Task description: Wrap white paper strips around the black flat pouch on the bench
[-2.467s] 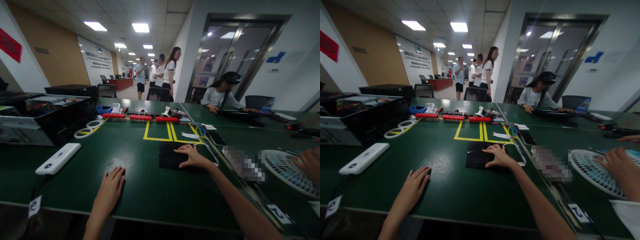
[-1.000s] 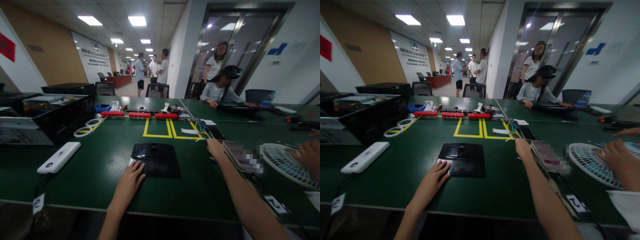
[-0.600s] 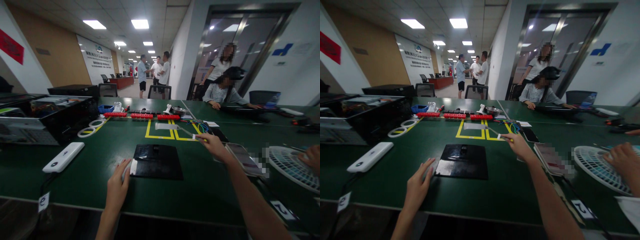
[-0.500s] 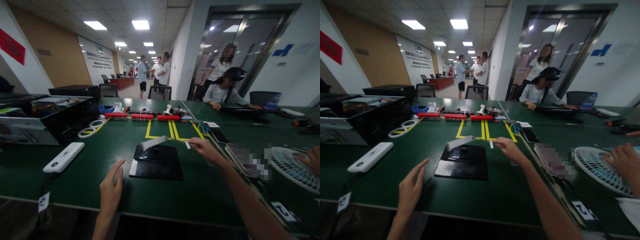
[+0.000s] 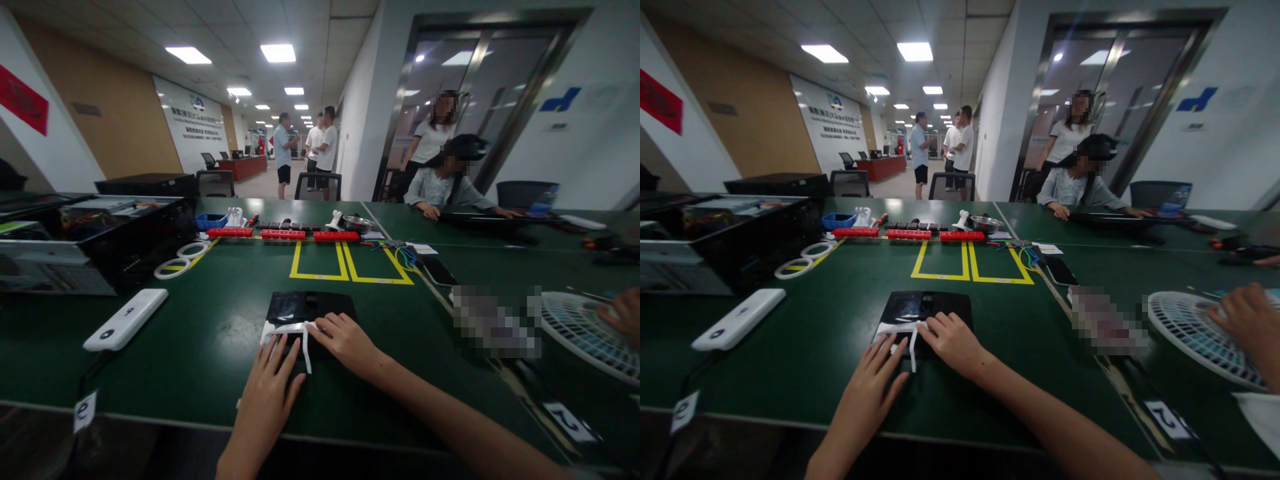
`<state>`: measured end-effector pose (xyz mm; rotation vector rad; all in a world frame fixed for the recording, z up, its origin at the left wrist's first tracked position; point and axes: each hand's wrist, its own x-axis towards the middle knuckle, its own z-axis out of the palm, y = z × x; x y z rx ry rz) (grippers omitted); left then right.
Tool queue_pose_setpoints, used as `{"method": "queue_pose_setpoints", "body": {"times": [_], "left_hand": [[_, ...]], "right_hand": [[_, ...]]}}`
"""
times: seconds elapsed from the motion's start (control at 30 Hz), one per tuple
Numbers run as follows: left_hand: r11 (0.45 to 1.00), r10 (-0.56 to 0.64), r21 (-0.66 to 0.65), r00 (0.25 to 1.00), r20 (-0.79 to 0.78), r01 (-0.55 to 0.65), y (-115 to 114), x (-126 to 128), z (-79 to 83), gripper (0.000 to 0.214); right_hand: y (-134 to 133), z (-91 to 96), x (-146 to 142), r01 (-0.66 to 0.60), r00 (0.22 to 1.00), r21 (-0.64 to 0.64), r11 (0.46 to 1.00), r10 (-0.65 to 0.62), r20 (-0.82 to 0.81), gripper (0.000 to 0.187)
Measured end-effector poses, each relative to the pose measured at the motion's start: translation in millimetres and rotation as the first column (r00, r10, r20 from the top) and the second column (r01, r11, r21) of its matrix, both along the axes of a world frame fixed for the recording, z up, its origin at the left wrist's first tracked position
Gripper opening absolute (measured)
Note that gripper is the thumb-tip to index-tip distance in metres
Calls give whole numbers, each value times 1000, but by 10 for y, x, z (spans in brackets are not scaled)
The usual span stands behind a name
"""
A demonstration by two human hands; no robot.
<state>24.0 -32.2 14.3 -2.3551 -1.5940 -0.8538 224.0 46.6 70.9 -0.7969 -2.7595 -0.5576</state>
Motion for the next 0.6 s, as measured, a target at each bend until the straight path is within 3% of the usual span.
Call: {"method": "queue_pose_setpoints", "body": {"times": [0.3, 0.6], "left_hand": [[998, 56, -27, 998, -41, -57, 138, 23, -136, 58], [994, 99, -51, 994, -38, -101, 158, 79, -148, 55]], "right_hand": [[63, -57, -26, -39, 999, 7, 999, 38, 25, 34], [62, -37, -28, -42, 998, -14, 999, 42, 41, 35]]}}
